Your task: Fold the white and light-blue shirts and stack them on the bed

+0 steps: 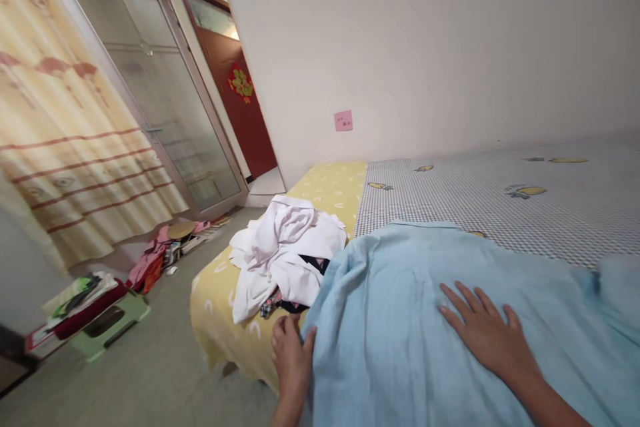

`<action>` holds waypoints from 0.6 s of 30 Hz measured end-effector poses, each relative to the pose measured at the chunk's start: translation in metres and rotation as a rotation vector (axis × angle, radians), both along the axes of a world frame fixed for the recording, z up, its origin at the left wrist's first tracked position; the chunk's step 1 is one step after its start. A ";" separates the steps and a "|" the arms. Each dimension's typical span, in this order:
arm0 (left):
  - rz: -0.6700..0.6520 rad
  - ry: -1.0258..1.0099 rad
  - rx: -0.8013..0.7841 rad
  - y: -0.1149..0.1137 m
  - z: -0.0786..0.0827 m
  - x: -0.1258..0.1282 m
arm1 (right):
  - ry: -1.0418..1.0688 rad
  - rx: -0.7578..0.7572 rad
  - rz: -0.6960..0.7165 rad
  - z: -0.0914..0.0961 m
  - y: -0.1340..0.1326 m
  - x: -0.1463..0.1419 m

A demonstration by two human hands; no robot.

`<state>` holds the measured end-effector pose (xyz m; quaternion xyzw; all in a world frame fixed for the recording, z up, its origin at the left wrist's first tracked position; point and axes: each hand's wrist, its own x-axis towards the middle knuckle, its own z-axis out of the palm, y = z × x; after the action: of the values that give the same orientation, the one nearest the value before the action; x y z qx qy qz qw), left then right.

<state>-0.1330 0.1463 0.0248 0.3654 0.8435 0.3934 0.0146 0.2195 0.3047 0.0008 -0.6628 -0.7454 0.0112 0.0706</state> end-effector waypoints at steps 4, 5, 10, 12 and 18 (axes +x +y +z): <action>-0.153 0.177 -0.193 -0.009 0.022 0.010 | 0.047 0.039 0.006 -0.004 0.001 0.000; -0.197 0.181 -0.200 -0.008 0.035 0.010 | 0.054 0.056 0.008 -0.006 0.002 0.000; -0.140 0.480 -0.317 0.028 0.129 -0.002 | 0.045 0.102 0.004 -0.010 0.005 -0.003; -0.148 0.689 -0.294 0.055 0.168 -0.011 | 0.049 0.114 -0.005 -0.009 0.005 -0.005; 0.031 0.699 -0.354 0.098 0.230 -0.062 | 0.107 0.166 0.016 -0.009 0.006 -0.005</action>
<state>-0.1952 0.2443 0.2550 0.4564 0.8579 0.0935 -0.2168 0.2146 0.3103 -0.0080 -0.6473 -0.7441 -0.0146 0.1647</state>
